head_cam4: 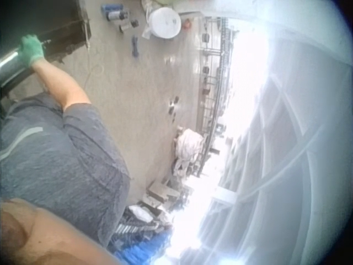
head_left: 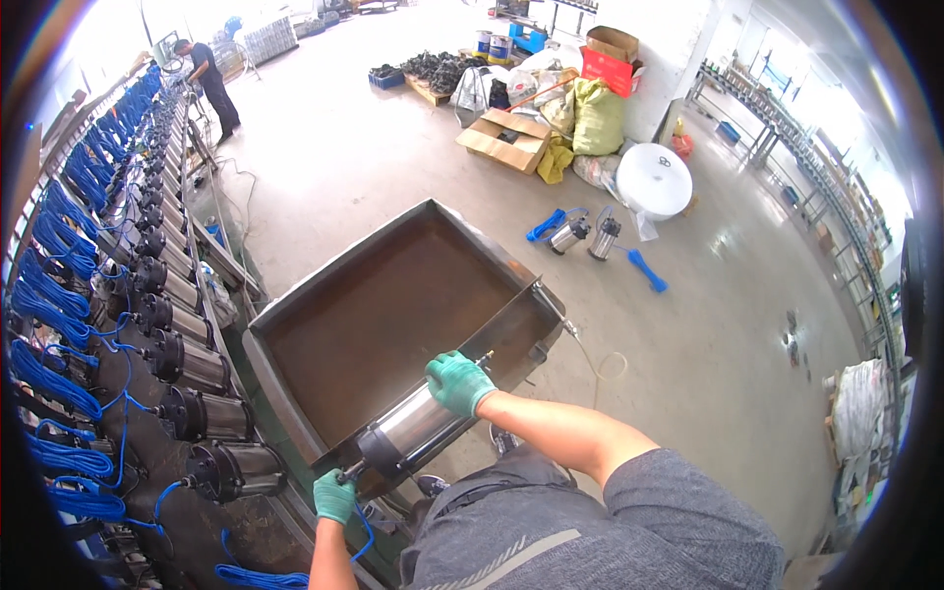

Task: The person tests a cylindrical metal pump assembly by immersing it in a water tank, checking for leaks while rotating it, and then moving the assembly to a storage location.

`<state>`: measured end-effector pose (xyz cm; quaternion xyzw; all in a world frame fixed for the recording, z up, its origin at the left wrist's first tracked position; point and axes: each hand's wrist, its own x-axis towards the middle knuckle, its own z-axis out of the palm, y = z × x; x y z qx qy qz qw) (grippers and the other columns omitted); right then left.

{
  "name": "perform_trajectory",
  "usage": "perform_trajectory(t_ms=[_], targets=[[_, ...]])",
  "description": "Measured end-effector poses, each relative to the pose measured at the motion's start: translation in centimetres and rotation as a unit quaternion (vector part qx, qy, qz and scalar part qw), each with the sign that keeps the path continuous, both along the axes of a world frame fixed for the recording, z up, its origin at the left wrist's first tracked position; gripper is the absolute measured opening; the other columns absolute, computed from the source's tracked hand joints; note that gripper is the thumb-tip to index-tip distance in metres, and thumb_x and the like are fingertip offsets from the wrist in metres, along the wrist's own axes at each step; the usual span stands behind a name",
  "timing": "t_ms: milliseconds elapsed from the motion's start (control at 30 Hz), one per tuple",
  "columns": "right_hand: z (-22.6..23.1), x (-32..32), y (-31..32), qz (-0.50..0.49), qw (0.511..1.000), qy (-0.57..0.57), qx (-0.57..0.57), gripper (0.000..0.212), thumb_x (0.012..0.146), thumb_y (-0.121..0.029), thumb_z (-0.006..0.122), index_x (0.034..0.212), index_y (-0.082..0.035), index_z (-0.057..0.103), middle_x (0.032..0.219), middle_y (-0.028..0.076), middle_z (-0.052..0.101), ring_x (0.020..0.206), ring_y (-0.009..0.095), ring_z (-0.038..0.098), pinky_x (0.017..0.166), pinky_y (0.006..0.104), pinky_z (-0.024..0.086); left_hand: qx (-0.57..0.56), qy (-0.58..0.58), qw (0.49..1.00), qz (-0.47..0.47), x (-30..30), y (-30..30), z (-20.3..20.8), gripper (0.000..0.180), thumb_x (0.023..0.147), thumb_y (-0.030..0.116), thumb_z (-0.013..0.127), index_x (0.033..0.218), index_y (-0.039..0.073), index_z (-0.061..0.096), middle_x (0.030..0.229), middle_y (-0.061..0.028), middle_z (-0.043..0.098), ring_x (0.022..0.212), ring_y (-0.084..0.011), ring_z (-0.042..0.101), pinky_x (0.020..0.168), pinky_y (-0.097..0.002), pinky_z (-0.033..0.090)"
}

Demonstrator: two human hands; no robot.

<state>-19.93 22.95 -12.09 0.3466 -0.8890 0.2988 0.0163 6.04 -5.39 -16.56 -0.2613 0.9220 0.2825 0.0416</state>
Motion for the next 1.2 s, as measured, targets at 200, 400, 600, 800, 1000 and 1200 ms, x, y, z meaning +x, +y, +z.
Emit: perform_trajectory(t_ms=[200, 400, 600, 800, 1000, 1200], targets=[[-0.4, 0.1, 0.2, -0.004, 1.0, -0.002, -0.001, 0.013, 0.086, -0.016, 0.061, 0.091, -0.005, 0.065, 0.093, 0.016, 0.065, 0.093, 0.037, 0.062, 0.084, 0.0466, 0.051, 0.634, 0.03, 0.735, 0.238, -0.2, 0.4, 2.3, 0.04, 0.093, 0.043, 0.067, 0.11, 0.007, 0.062, 0.093, -0.0061, 0.068, 0.063, -0.0147, 0.062, 0.049, -0.0268, 0.049], [-0.1, 0.1, 0.0, -0.004, 1.0, -0.003, 0.005, 0.014, 0.088, -0.019, 0.06, 0.091, -0.006, 0.064, 0.094, 0.015, 0.064, 0.093, 0.036, 0.061, 0.084, 0.0464, 0.052, 0.356, 0.208, 0.911, 0.008, 0.7, 1.5, 1.9, 0.03, 0.089, 0.007, 0.073, 0.113, 0.005, 0.057, 0.093, -0.0007, 0.06, 0.075, -0.0097, 0.057, 0.068, -0.0246, 0.049], [0.2, 0.2, 0.1, -0.002, 1.0, -0.009, 0.003, 0.014, 0.088, -0.019, 0.06, 0.092, -0.005, 0.064, 0.093, 0.016, 0.064, 0.093, 0.036, 0.061, 0.084, 0.0462, 0.052, 0.139, -0.009, 0.99, -0.019, 0.4, -1.3, 1.4, 0.021, 0.083, 0.021, 0.079, 0.085, 0.005, 0.067, 0.065, -0.0132, 0.065, 0.059, -0.0258, 0.064, 0.058, -0.0397, 0.051], [-0.1, 0.2, -0.1, -0.004, 1.0, -0.01, 0.002, 0.014, 0.087, -0.018, 0.06, 0.09, -0.006, 0.064, 0.092, 0.016, 0.064, 0.092, 0.037, 0.061, 0.084, 0.0465, 0.052, -0.075, 0.071, 0.994, 0.041, -0.1, 2.1, 1.8, 0.028, 0.082, 0.031, 0.08, 0.081, 0.006, 0.067, 0.068, -0.0204, 0.065, 0.061, -0.0396, 0.065, 0.057, -0.0482, 0.049], [-0.2, 0.1, 0.2, -0.005, 1.0, -0.001, -0.001, 0.014, 0.087, -0.019, 0.06, 0.09, -0.006, 0.064, 0.092, 0.015, 0.064, 0.091, 0.037, 0.061, 0.083, 0.0472, 0.052, 0.586, -0.088, 0.79, 0.156, -0.7, -1.5, 4.6, 0.048, 0.087, 0.038, 0.076, 0.115, 0.001, 0.062, 0.089, -0.0128, 0.069, 0.058, -0.0151, 0.063, 0.051, -0.0242, 0.049], [0.1, 0.1, -0.1, -0.005, 1.0, -0.011, -0.003, 0.014, 0.087, -0.019, 0.06, 0.09, -0.006, 0.064, 0.092, 0.016, 0.064, 0.092, 0.037, 0.061, 0.083, 0.047, 0.052, 0.232, 0.22, 0.947, -0.029, 0.1, 0.0, -0.8, 0.033, 0.088, 0.012, 0.073, 0.112, 0.007, 0.05, 0.091, -0.0041, 0.061, 0.067, -0.0154, 0.061, 0.056, -0.027, 0.05]])
